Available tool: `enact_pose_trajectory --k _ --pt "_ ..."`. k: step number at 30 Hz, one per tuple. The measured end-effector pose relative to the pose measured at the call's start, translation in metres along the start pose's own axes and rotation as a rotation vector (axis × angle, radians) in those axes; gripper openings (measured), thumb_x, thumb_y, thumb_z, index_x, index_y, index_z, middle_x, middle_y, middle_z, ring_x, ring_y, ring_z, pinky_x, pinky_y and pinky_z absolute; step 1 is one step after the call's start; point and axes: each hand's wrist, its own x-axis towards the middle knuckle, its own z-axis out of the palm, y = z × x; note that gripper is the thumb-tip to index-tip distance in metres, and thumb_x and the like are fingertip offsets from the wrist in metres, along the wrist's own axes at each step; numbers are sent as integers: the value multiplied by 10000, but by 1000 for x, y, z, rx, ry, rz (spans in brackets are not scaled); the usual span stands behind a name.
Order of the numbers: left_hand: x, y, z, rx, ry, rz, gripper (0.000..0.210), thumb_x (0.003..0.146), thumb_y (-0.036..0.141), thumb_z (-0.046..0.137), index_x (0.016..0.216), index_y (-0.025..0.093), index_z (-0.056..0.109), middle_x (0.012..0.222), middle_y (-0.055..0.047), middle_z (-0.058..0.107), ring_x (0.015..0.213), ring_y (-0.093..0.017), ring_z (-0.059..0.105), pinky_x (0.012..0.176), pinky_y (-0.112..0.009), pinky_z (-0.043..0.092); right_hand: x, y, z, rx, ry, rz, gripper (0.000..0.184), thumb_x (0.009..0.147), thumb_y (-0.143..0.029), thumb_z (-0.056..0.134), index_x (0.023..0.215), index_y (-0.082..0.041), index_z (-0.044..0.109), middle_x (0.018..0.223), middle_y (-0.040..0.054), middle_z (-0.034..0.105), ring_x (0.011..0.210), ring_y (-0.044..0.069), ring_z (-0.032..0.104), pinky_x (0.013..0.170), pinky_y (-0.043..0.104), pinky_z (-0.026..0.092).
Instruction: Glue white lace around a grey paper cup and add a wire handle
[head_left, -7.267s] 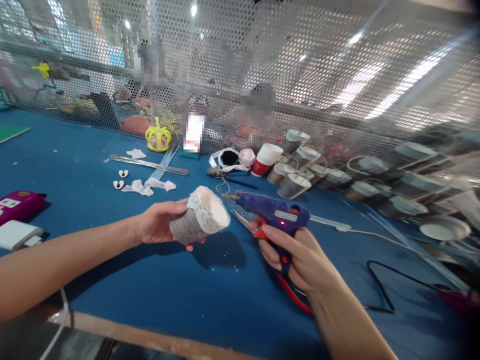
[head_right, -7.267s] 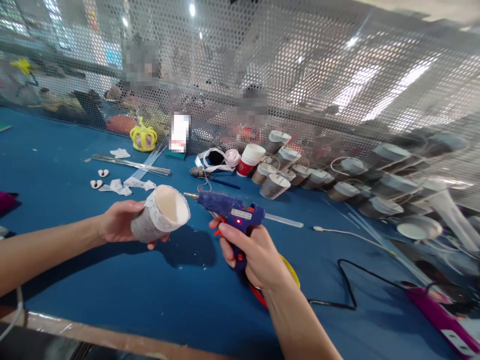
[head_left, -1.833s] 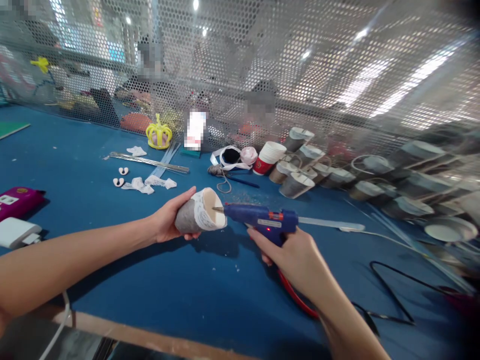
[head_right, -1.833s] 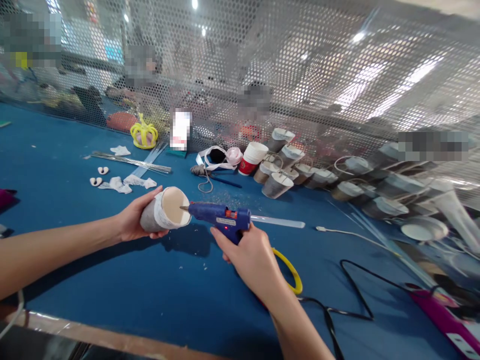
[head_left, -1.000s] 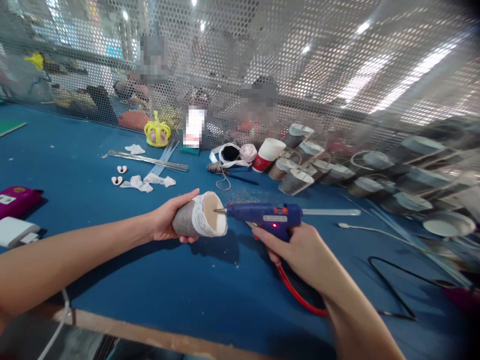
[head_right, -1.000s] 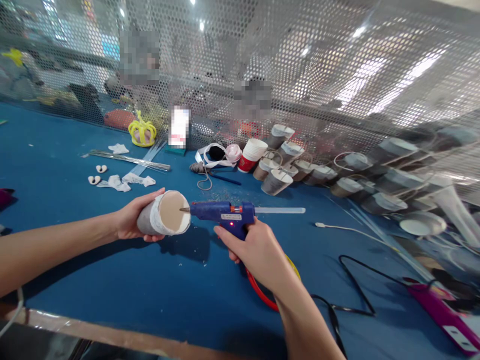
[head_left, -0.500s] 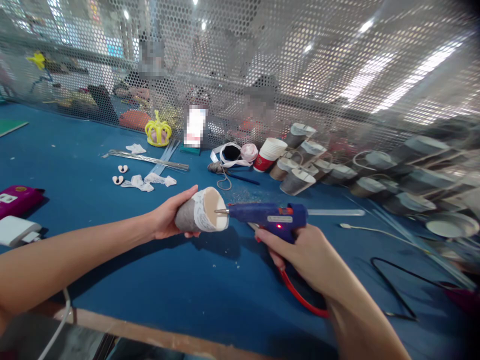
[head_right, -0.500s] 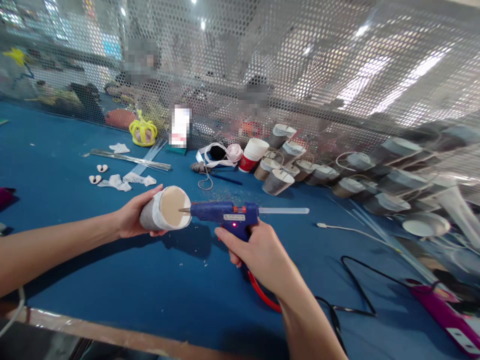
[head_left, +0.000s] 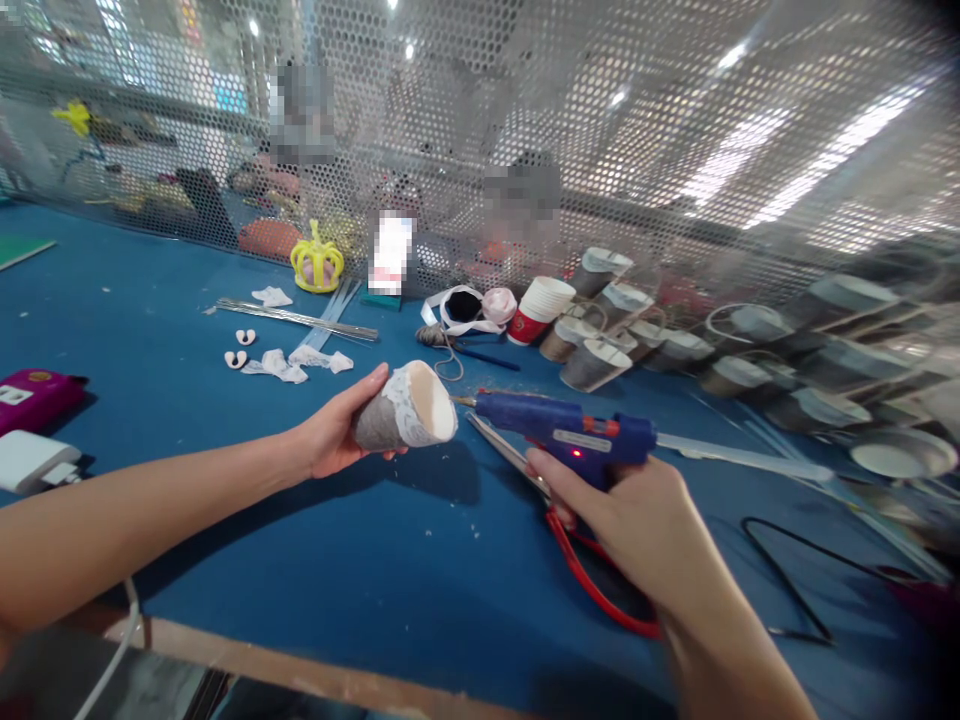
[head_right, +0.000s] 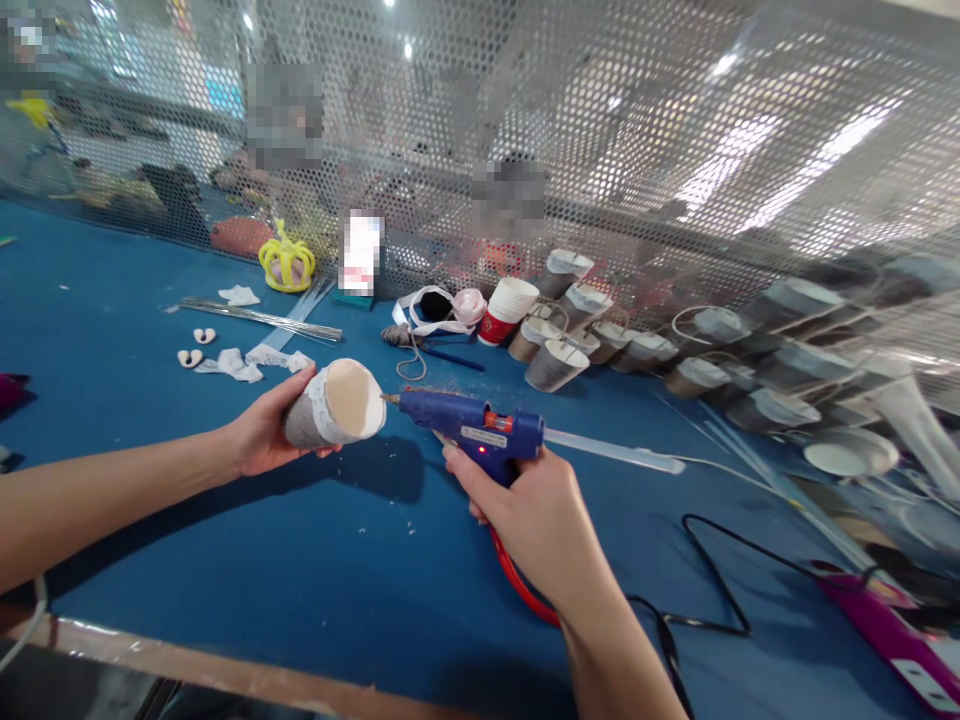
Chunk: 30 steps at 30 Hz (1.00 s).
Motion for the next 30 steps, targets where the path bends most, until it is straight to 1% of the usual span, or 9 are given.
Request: enact_pose_trajectory --k 6,12,19,23,26,28,30 --pt "-1 1 3 33 39 51 396 770 497 450 878 130 550 677 -54 576 542 -144 566 434 -225 421 1 2 1 -25 -9 -33 218 611 -409 617 569 -197 589 374 -12 514 346 133 470 355 249 374" --pt "-2 3 5 45 63 76 371 760 486 473 850 136 559 682 -46 562 573 -147 553 442 -228 417 2 4 0 -50 -16 -1 233 611 -424 613 621 -191 609 395 -10 533 374 138 493 388 247 400" --pt "-1 2 2 30 93 109 376 727 496 519 845 142 564 690 -40 554 583 -133 534 459 -218 421 1 1 -1 -39 -15 4 205 607 -399 619 599 -195 601 376 -12 519 374 145 494 373 250 378" --pt "0 2 0 2 98 126 365 735 483 514 853 142 571 691 -42 560 582 -135 539 459 -221 436 0 2 -3 3 -30 19 207 603 -391 636 581 -190 593 382 -14 516 368 133 476 367 244 362" --pt "-1 2 0 -49 83 107 344 755 459 497 889 149 563 732 -52 579 604 -147 564 471 -228 451 2 6 -2 129 -104 10 240 635 -406 636 601 -170 610 364 -25 473 376 109 445 389 230 356" --pt "-2 2 2 -96 66 65 337 763 446 486 934 160 544 765 -60 591 620 -160 587 483 -235 462 4 10 2 313 -175 9 254 670 -409 623 666 -155 627 358 -40 436 373 84 404 387 212 331" --pt "-4 2 4 -141 35 3 364 761 458 479 973 165 525 791 -69 600 626 -172 606 496 -243 475 7 14 9 543 -262 46 244 688 -393 620 709 -150 620 359 -54 404 353 60 347 355 192 276"
